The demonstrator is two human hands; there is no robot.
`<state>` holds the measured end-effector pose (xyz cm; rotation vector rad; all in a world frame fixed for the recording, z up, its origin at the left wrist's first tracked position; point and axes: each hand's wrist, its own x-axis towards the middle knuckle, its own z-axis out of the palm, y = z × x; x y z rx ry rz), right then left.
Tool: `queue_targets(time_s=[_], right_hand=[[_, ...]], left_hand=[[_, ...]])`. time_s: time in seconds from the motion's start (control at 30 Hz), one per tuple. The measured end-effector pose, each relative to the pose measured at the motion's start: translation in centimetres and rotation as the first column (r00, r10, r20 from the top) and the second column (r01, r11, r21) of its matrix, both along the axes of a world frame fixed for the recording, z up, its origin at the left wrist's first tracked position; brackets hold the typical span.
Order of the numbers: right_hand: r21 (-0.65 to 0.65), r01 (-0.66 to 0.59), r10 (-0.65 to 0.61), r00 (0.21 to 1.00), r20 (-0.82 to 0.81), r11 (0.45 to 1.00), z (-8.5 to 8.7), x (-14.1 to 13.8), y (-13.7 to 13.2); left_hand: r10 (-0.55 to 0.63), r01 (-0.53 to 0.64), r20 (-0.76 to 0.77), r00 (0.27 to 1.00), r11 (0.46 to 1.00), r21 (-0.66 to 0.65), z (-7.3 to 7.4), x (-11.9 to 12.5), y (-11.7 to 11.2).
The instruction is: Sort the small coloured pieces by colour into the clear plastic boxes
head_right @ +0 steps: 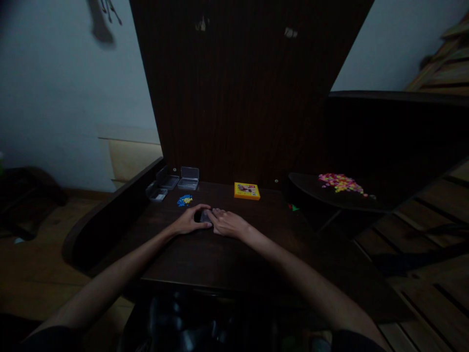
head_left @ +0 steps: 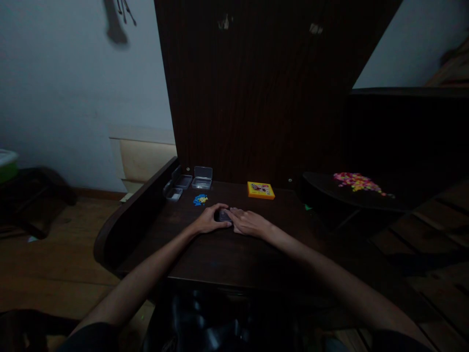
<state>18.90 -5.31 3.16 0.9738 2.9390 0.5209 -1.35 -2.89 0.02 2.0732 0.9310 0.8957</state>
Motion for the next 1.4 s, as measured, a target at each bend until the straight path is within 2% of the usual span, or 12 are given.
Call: queue_targets(time_s=[0.3, 0.47, 0.57, 0.63, 0.7, 0.8, 0.87, 0.97, 1.1, 1.2, 1.3, 1.4], right_hand=[[-0.177, -0.022, -0.026, 0.964, -0.263, 0.984, 0.0, 1.2, 0.6], [-0.305, 0.005, -0.143, 0.89, -0.432, 0.952, 0.9, 1.5, 0.8], [-0.371, -0.011, -0.236, 0.753, -0.614, 0.929, 1.4, 1.5, 1.6], [-0.413, -0.089, -0.285, 0.592, -0.754, 0.907, 1.4, 1.2, 2.4], [-0.467, -0.202, -0.368, 0.386, -0.846, 0.861, 1.2, 0.7, 3.3], [-0.544, -0.346, -0.545, 0.105, -0.832, 0.764, 0.9, -0.3, 4.6], [-0.589, -0.411, -0.651, -0.013, -0.759, 0.696, 0.9, -1.1, 5.3], [-0.648, -0.493, -0.775, -0.094, -0.624, 0.581, 0.9, -2.4, 6.0], [-0.682, -0.557, -0.846, -0.075, -0.527, 0.474, 0.6, -4.3, 6.9], [-0.662, -0.564, -0.836, -0.097, -0.54, 0.493, -0.2, -5.7, 7.9], [-0.645, -0.49, -0.78, -0.128, -0.612, 0.586, -1.3, -7.0, 9.3], [-0.648, -0.301, -0.684, -0.021, -0.729, 0.7, -2.8, -8.2, 10.5]], left_hand=[[0.031, -0.031, -0.003, 1.0, 0.999, -0.042, 0.5, 0.0, -0.3], [0.013, -0.004, 0.088, 0.996, 0.995, -0.096, 0.7, 0.1, -0.6], [-0.007, 0.039, 0.209, 0.978, 0.987, -0.153, 0.6, 0.1, -0.9], [-0.024, 0.086, 0.303, 0.953, 0.977, -0.193, 0.4, 0.1, -1.2], [-0.037, 0.138, 0.395, 0.918, 0.963, -0.231, 0.3, 0.0, -1.5], [-0.044, 0.201, 0.489, 0.871, 0.94, -0.274, 0.5, -0.2, -2.1], [-0.05, 0.223, 0.523, 0.851, 0.936, -0.273, 0.8, -0.4, -2.4], [-0.045, 0.217, 0.526, 0.849, 0.938, -0.27, 1.3, -0.8, -2.8], [0.025, 0.174, 0.487, 0.873, 0.917, -0.36, 1.4, -2.0, -2.8], [0.113, 0.095, 0.475, 0.873, 0.915, -0.392, 1.1, -3.5, -2.3], [0.231, -0.066, 0.47, 0.852, 0.938, -0.341, 0.9, -5.4, -1.4], [0.349, -0.275, 0.447, 0.823, 0.935, -0.223, 0.9, -7.2, -0.3]])
